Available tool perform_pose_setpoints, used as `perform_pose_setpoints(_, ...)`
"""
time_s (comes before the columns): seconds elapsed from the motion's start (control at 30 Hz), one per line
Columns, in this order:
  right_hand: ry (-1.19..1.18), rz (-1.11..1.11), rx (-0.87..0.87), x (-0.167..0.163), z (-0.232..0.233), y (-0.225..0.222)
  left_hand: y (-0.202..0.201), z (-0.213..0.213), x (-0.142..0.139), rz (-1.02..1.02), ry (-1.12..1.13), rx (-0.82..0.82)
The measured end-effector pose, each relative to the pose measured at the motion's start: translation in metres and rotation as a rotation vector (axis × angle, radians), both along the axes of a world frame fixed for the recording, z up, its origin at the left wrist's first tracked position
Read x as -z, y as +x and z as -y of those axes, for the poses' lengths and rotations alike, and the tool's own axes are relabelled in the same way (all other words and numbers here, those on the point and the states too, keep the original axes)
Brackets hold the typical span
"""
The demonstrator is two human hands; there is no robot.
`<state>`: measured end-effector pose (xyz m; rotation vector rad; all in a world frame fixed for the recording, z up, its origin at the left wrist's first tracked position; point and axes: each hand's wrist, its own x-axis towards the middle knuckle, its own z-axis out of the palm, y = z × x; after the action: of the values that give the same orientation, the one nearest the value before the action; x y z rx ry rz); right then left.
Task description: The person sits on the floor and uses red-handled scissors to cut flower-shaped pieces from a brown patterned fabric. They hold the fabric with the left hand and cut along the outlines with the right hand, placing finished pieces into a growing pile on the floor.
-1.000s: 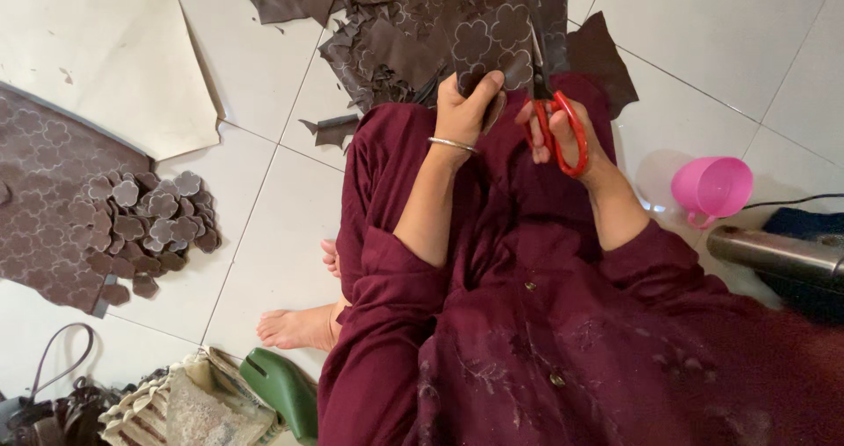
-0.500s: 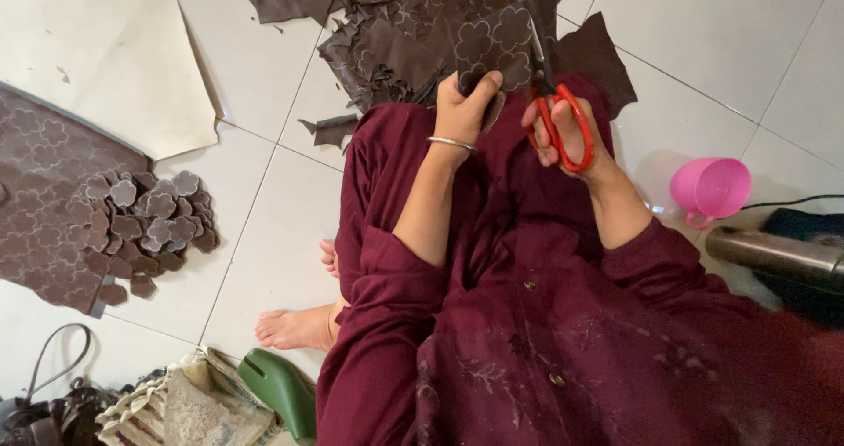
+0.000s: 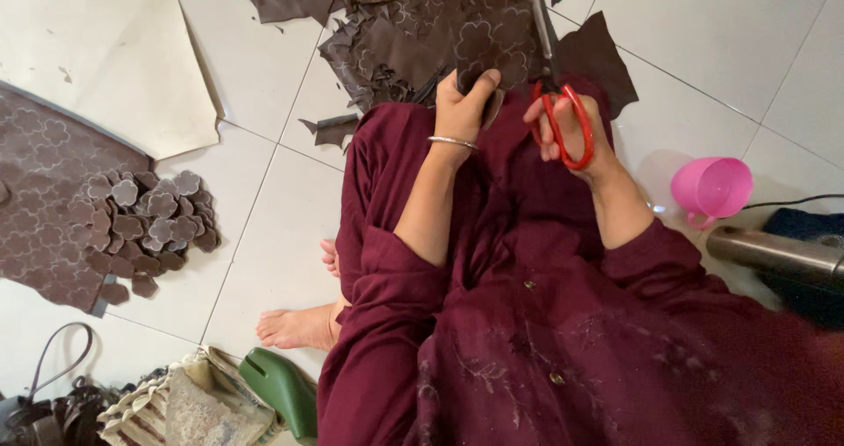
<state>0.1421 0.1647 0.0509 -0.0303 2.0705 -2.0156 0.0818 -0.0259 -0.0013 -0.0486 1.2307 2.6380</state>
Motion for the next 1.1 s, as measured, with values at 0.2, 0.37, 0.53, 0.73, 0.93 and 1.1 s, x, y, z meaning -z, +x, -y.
perform_pose_setpoints(0.2,0.065,0.116,-0.149,-0.02,-0.006,0.001,-0.008,0.004,0.011,0.125,0.201,-0.189)
perform_pose_setpoints(0.37,0.077,0.275,-0.237,-0.021,-0.006,0.015,-0.009,0.008,0.013,0.168,0.252,-0.173)
perform_pose_setpoints(0.53,0.154,0.188,-0.344,-0.017,-0.005,0.025,-0.009,0.007,0.007,0.032,0.086,-0.197)
perform_pose_setpoints(0.73,0.143,0.113,-0.37,-0.013,-0.003,0.019,-0.004,0.01,-0.008,-0.123,0.088,-0.115)
perform_pose_setpoints(0.93,0.074,0.116,-0.347,-0.018,-0.003,0.016,0.0,0.01,-0.023,-0.138,0.072,-0.07)
perform_pose_setpoints(1.1,0.088,0.073,-0.344,-0.022,0.0,0.013,-0.003,0.007,-0.019,-0.184,0.077,-0.084)
